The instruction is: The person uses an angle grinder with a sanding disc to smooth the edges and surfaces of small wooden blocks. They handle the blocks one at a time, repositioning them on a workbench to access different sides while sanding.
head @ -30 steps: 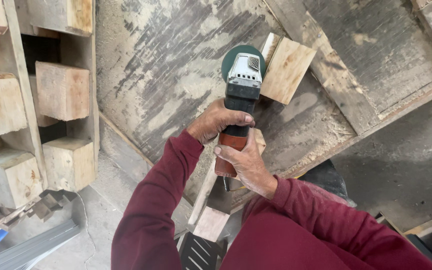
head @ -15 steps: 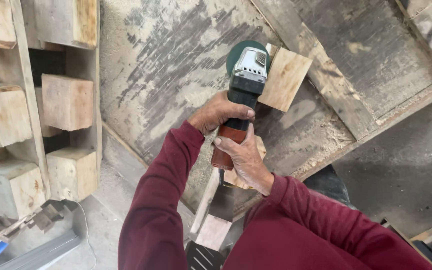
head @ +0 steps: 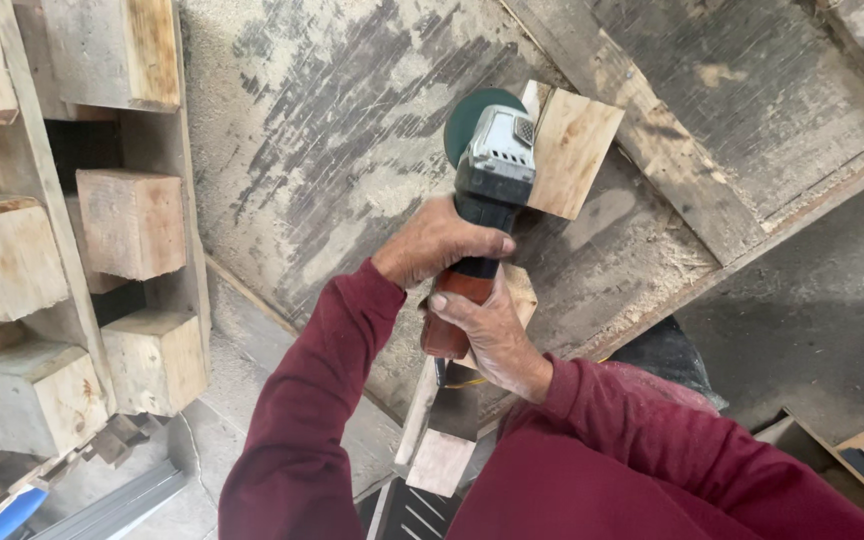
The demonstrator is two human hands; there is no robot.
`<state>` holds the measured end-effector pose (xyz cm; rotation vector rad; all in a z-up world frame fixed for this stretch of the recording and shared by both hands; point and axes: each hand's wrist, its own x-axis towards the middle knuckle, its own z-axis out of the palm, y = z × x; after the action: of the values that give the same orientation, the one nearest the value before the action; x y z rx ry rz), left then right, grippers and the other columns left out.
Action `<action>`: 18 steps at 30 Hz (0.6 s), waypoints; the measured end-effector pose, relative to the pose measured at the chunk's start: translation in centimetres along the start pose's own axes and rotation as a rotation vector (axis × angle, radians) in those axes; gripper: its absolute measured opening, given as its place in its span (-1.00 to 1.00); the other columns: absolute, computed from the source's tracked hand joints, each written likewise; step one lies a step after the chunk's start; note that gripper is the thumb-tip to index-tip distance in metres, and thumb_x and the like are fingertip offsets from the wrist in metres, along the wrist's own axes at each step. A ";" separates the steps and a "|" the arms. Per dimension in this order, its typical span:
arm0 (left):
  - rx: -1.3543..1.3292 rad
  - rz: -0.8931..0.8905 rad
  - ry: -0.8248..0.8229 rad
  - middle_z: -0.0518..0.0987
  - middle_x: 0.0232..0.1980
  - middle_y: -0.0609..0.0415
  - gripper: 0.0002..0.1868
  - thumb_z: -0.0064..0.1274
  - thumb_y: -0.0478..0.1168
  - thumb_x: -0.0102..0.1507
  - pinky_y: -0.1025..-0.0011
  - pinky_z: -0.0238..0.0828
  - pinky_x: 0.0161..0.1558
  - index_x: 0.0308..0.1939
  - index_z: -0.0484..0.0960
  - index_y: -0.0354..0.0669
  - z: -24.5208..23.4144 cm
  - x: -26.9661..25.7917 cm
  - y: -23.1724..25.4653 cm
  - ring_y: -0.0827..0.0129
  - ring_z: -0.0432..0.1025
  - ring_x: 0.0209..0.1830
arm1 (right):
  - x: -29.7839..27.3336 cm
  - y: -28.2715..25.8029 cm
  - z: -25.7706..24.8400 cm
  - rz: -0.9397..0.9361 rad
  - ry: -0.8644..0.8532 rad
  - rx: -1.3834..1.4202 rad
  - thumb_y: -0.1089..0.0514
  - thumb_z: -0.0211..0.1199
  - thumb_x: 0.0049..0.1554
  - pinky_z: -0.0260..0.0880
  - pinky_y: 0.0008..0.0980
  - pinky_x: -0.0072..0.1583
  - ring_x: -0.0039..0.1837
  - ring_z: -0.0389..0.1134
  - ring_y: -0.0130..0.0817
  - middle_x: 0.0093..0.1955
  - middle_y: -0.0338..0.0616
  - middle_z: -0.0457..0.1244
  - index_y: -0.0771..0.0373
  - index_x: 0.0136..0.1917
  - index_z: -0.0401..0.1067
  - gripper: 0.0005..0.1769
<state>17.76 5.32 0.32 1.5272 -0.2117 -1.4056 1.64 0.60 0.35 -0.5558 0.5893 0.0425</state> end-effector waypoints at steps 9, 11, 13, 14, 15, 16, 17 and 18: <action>0.023 -0.004 0.034 0.65 -0.31 0.06 -0.54 0.38 -0.07 -0.04 0.45 0.54 -0.27 -0.20 0.69 -0.33 0.6 -2.6 -2.5 0.45 0.52 -0.35 | -2.5 1.9 -0.2 0.114 0.033 -0.020 0.21 0.38 0.10 0.49 -0.28 0.20 0.17 0.33 -0.42 0.18 -0.19 0.16 0.13 0.42 0.03 -0.25; 0.012 0.001 0.034 0.65 -0.30 0.07 -0.54 0.38 -0.07 -0.03 0.45 0.53 -0.27 -0.20 0.69 -0.34 0.9 -3.2 -3.0 0.47 0.51 -0.34 | -3.1 2.2 -0.2 0.137 0.027 -0.020 0.20 0.39 0.10 0.48 -0.28 0.20 0.19 0.32 -0.43 0.19 -0.19 0.17 0.13 0.44 0.03 -0.24; 0.027 -0.007 0.035 0.65 -0.31 0.06 -0.54 0.39 -0.06 -0.02 0.44 0.53 -0.27 -0.21 0.70 -0.36 1.0 -3.8 -3.5 0.47 0.50 -0.34 | -3.6 2.5 0.0 0.141 0.017 -0.035 0.19 0.40 0.09 0.46 -0.24 0.21 0.20 0.31 -0.39 0.18 -0.18 0.16 0.13 0.44 0.02 -0.22; 0.029 -0.008 0.037 0.65 -0.30 0.06 -0.53 0.39 -0.06 -0.02 0.44 0.53 -0.26 -0.21 0.70 -0.36 1.0 -4.2 -3.8 0.47 0.51 -0.34 | -3.8 2.6 0.0 0.143 0.010 -0.042 0.19 0.40 0.09 0.45 -0.22 0.22 0.20 0.31 -0.37 0.18 -0.18 0.16 0.14 0.44 0.02 -0.21; 0.032 -0.011 0.035 0.65 -0.30 0.06 -0.53 0.39 -0.06 -0.02 0.44 0.53 -0.26 -0.20 0.69 -0.36 1.1 -4.4 -4.0 0.46 0.51 -0.34 | -4.1 2.8 0.1 0.147 0.016 -0.047 0.19 0.40 0.08 0.43 -0.22 0.24 0.22 0.29 -0.38 0.20 -0.19 0.15 0.11 0.45 0.00 -0.19; 0.035 -0.014 0.032 0.66 -0.30 0.05 -0.53 0.40 -0.06 -0.02 0.44 0.54 -0.25 -0.20 0.69 -0.36 1.2 -4.6 -4.3 0.45 0.52 -0.33 | -4.3 2.9 0.1 0.150 0.023 -0.052 0.19 0.41 0.06 0.41 -0.22 0.26 0.24 0.28 -0.38 0.22 -0.20 0.15 0.09 0.46 -0.01 -0.16; 0.018 -0.015 0.024 0.65 -0.29 0.06 -0.52 0.39 -0.07 -0.02 0.44 0.55 -0.25 -0.19 0.68 -0.35 1.4 -4.8 -4.7 0.44 0.53 -0.32 | -4.6 3.0 0.1 0.156 0.032 -0.057 0.20 0.41 0.05 0.40 -0.22 0.28 0.26 0.26 -0.39 0.23 -0.21 0.14 0.06 0.46 -0.03 -0.14; 0.001 -0.016 0.017 0.65 -0.28 0.06 -0.52 0.39 -0.07 -0.03 0.44 0.56 -0.25 -0.17 0.67 -0.35 1.6 -4.9 -5.1 0.43 0.54 -0.31 | -5.0 3.2 0.0 0.170 0.024 -0.066 0.19 0.41 0.05 0.39 -0.22 0.29 0.27 0.24 -0.39 0.24 -0.22 0.12 0.04 0.47 -0.05 -0.12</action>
<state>12.51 10.30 0.06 1.5442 -0.1901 -1.4051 -3.12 3.88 1.47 -0.5700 0.6594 0.2165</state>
